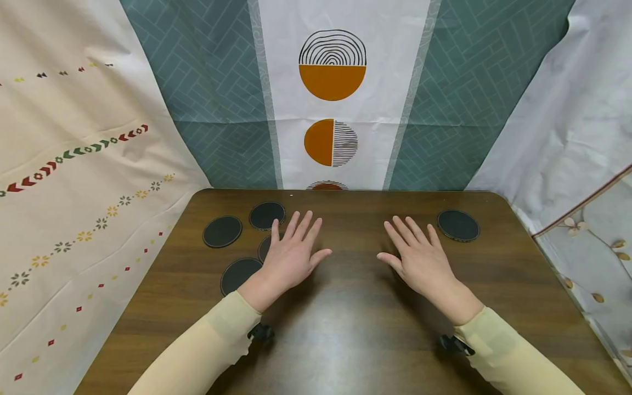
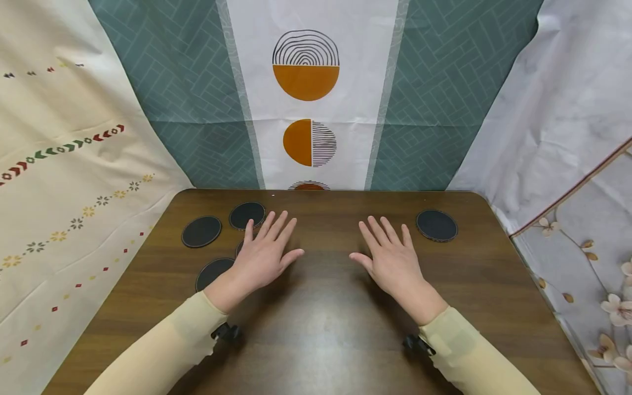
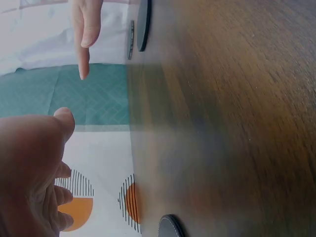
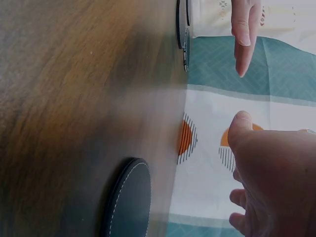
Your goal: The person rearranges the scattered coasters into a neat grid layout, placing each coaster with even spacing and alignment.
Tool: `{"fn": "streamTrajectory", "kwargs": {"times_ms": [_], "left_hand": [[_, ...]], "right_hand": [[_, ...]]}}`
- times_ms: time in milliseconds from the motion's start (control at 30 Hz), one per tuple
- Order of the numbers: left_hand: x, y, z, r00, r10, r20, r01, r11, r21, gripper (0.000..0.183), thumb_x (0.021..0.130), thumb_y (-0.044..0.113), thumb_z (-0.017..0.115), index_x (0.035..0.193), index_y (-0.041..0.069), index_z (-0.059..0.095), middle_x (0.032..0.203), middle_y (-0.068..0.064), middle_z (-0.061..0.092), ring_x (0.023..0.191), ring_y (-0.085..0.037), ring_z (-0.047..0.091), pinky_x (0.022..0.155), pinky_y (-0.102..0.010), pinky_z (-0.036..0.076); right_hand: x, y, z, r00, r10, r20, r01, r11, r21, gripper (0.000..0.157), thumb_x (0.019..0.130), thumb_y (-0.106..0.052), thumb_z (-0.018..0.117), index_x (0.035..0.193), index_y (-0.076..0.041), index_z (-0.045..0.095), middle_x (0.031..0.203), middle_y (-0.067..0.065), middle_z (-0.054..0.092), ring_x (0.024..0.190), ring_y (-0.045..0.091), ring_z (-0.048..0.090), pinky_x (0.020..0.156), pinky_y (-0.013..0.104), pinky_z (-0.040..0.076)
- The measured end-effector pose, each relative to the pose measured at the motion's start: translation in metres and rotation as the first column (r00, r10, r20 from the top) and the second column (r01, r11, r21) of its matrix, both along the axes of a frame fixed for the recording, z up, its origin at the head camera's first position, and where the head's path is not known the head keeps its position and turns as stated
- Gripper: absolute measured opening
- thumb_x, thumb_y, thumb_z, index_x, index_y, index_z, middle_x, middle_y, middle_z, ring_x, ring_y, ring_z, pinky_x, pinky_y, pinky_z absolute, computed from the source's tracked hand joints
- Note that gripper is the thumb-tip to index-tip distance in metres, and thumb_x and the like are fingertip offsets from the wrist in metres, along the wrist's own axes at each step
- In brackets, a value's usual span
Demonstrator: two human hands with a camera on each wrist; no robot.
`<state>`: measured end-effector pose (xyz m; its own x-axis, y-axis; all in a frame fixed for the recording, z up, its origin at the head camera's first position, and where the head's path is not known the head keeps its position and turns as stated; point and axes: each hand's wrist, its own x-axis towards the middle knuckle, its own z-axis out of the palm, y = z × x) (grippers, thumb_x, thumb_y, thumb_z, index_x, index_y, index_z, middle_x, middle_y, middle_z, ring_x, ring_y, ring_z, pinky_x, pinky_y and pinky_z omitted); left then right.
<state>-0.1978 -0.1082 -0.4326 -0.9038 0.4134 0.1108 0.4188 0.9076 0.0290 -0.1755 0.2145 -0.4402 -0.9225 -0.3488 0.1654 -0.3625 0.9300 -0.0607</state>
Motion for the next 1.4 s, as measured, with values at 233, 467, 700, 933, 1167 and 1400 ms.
{"fn": "streamTrajectory", "kwargs": {"times_ms": [233, 467, 700, 933, 1167, 1400], "left_hand": [[0.000, 0.004, 0.000, 1.000, -0.012, 0.007, 0.012, 1.000, 0.009, 0.082, 0.113, 0.067, 0.043, 0.177, 0.019, 0.027, 0.184, -0.010, 0.018, 0.169, -0.037, 0.013, 0.127, -0.078, 0.009], [0.000, 0.010, -0.002, 1.000, -0.014, 0.019, 0.014, 1.000, 0.011, 0.082, 0.113, 0.067, 0.043, 0.178, 0.020, 0.027, 0.184, -0.008, 0.018, 0.170, -0.036, 0.013, 0.127, -0.077, 0.008], [0.001, 0.017, -0.003, 0.999, -0.031, 0.012, 0.031, 1.000, 0.007, 0.082, 0.113, 0.068, 0.042, 0.177, 0.021, 0.028, 0.183, -0.008, 0.020, 0.169, -0.036, 0.015, 0.127, -0.077, 0.009], [0.002, 0.026, -0.004, 0.999, -0.041, 0.023, 0.041, 0.999, 0.016, 0.082, 0.112, 0.069, 0.042, 0.177, 0.022, 0.028, 0.184, -0.006, 0.019, 0.170, -0.034, 0.013, 0.128, -0.075, 0.009], [0.002, 0.038, -0.003, 0.998, -0.062, 0.031, 0.061, 0.998, 0.032, 0.082, 0.112, 0.069, 0.040, 0.178, 0.021, 0.028, 0.184, -0.006, 0.019, 0.170, -0.034, 0.012, 0.128, -0.075, 0.008], [0.003, 0.049, -0.004, 0.997, -0.073, 0.027, 0.073, 0.997, 0.015, 0.082, 0.112, 0.070, 0.040, 0.177, 0.021, 0.029, 0.184, -0.006, 0.021, 0.170, -0.034, 0.014, 0.128, -0.075, 0.012]], "right_hand": [[0.002, 0.006, 0.000, 1.000, -0.009, 0.012, 0.009, 1.000, 0.004, 0.083, 0.111, -0.058, 0.058, 0.176, -0.014, 0.032, 0.181, 0.015, 0.027, 0.167, 0.039, 0.022, 0.129, 0.072, 0.012], [0.005, 0.014, -0.003, 1.000, -0.017, 0.013, 0.017, 1.000, 0.015, 0.083, 0.112, -0.058, 0.058, 0.176, -0.013, 0.031, 0.180, 0.016, 0.028, 0.166, 0.041, 0.022, 0.129, 0.072, 0.013], [0.010, 0.021, -0.006, 1.000, -0.023, -0.005, 0.024, 1.000, 0.008, 0.081, 0.111, -0.056, 0.059, 0.175, -0.012, 0.035, 0.179, 0.016, 0.031, 0.165, 0.041, 0.025, 0.128, 0.073, 0.015], [0.013, 0.027, -0.009, 0.999, -0.036, -0.028, 0.036, 0.999, -0.002, 0.080, 0.111, -0.057, 0.059, 0.174, -0.013, 0.037, 0.178, 0.017, 0.034, 0.164, 0.041, 0.029, 0.127, 0.074, 0.018], [0.016, 0.033, -0.010, 0.998, -0.051, -0.024, 0.051, 0.999, 0.000, 0.082, 0.110, -0.059, 0.060, 0.174, -0.012, 0.037, 0.177, 0.018, 0.034, 0.163, 0.043, 0.030, 0.126, 0.075, 0.019], [0.019, 0.039, -0.011, 0.998, -0.060, -0.024, 0.060, 0.998, 0.005, 0.083, 0.110, -0.059, 0.060, 0.174, -0.012, 0.036, 0.177, 0.018, 0.034, 0.163, 0.043, 0.030, 0.125, 0.075, 0.019]]}}
